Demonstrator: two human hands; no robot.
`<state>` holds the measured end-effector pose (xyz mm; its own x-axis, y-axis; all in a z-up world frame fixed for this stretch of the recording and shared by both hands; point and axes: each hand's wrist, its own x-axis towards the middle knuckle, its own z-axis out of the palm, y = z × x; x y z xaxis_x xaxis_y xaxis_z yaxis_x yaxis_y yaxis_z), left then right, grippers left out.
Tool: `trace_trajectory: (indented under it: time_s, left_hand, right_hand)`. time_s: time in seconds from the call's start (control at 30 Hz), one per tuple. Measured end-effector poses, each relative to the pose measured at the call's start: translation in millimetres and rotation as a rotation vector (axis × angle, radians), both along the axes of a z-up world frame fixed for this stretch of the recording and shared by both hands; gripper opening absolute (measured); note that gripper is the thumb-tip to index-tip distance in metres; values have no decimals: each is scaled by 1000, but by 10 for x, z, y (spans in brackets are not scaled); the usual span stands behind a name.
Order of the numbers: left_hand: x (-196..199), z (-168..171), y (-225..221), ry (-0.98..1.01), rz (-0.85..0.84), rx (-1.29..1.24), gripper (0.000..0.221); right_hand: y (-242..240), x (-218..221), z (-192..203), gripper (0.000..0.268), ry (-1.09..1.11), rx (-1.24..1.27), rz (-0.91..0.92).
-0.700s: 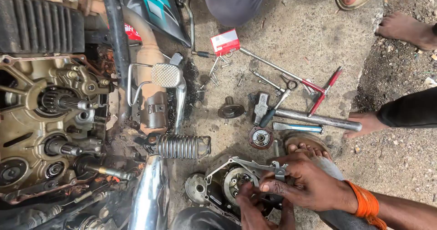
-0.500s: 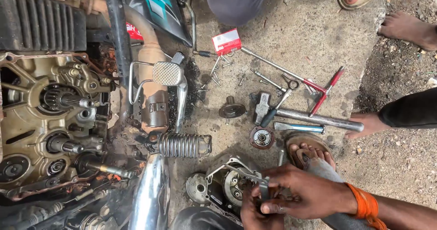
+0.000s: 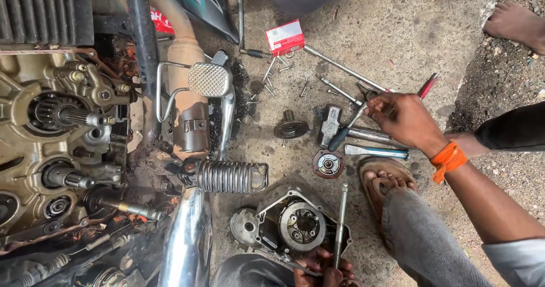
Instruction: Repairing and reassembling internal engine components of a motorcycle, including shafts and gears.
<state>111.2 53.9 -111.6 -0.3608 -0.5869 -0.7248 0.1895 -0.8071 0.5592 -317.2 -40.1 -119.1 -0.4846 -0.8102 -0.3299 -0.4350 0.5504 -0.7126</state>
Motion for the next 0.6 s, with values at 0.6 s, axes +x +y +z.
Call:
trace_trajectory:
  time_s: [0.6]
  left_hand:
    - [-13, -395, -417, 365, -384, 1043, 36]
  right_hand:
    - [44, -168, -497, 28, 578, 153, 338]
